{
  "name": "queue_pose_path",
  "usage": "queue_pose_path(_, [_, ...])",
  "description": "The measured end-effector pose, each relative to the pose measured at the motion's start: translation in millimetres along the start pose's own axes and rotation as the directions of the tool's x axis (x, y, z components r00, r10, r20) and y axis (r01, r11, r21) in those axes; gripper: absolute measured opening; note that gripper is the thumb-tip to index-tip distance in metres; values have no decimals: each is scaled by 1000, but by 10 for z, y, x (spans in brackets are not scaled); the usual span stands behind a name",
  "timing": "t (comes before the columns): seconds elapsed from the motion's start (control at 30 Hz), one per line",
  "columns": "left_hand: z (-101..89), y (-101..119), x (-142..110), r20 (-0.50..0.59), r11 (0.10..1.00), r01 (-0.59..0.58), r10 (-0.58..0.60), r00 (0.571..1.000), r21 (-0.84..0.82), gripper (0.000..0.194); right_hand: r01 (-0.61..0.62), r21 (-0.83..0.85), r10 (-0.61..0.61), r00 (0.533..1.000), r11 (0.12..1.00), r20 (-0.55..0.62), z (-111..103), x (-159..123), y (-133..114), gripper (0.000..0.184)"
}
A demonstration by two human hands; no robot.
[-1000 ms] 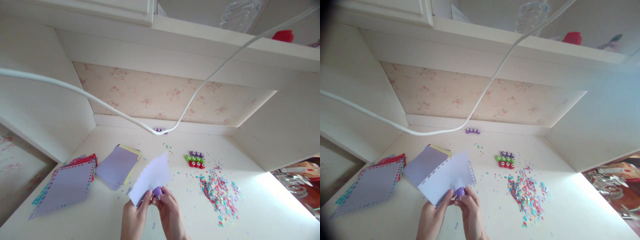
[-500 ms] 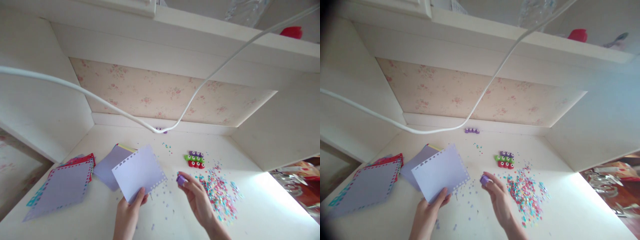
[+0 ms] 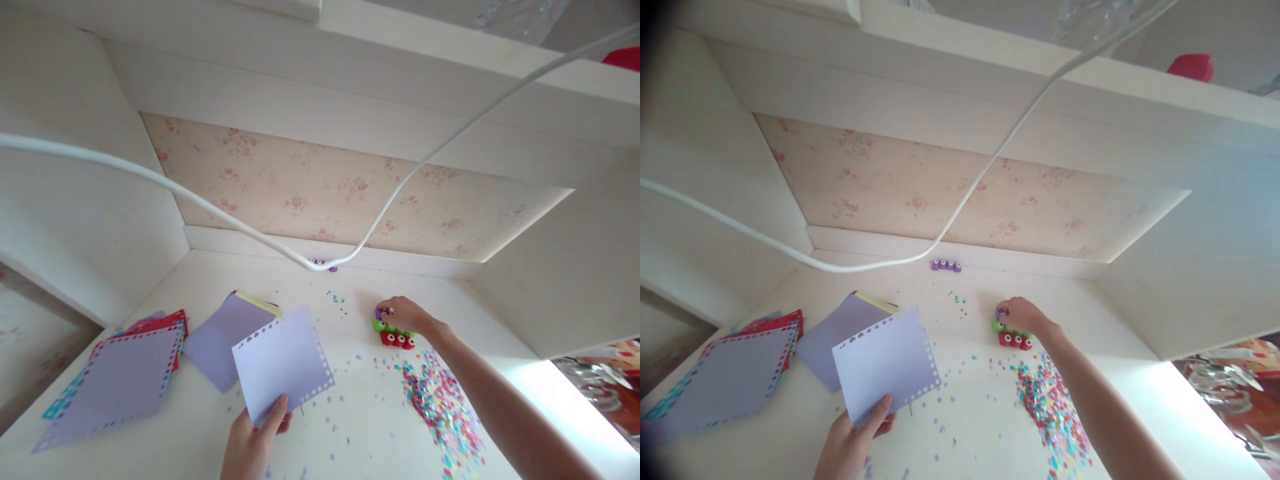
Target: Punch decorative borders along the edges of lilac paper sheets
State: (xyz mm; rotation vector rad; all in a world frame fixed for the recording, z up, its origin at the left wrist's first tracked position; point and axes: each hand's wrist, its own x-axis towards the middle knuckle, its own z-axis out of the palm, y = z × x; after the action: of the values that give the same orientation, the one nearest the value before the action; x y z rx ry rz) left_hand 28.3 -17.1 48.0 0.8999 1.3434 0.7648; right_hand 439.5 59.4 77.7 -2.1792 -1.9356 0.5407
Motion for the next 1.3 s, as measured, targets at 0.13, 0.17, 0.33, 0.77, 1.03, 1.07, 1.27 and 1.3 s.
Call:
queue_pose_path(0.13, [-51,42,23,-37,997,75,-75,996,-8,60,44,-137,-40,999,990,27,7,196,-61,33])
queue_pose_path(0.17, [-51,39,35,-59,996,82,-83,995,-34,59,51,-161,-51,999,986,8,11,273,-106,37])
queue_pose_path(0.33, [3,16,64,-163,990,15,-38,986,-140,50,118,-216,-143,984,969,-103,173,860,-512,52])
queue_pose_path(0.77, [-91,64,51,-157,965,-13,-30,987,-263,40,47,18,-45,992,999,-117,428,1339,-631,31])
queue_pose_path(1.03, [-60,159,1,-16,972,15,-19,1000,-235,54,-14,593,209,942,805,-262,599,487,-850,38])
queue_pose_path(1.07, [-39,164,-11,-8,978,16,-18,1000,-207,55,9,667,229,936,745,-268,679,307,-948,43])
queue_pose_path(1.27, [152,239,-88,-23,987,-20,17,1000,-160,57,22,988,333,942,-155,32,1169,-861,-1584,44])
queue_pose_path(1.3, [180,252,-99,-26,987,-29,25,999,-155,56,-18,958,292,951,-287,106,1221,-1015,-1668,45])
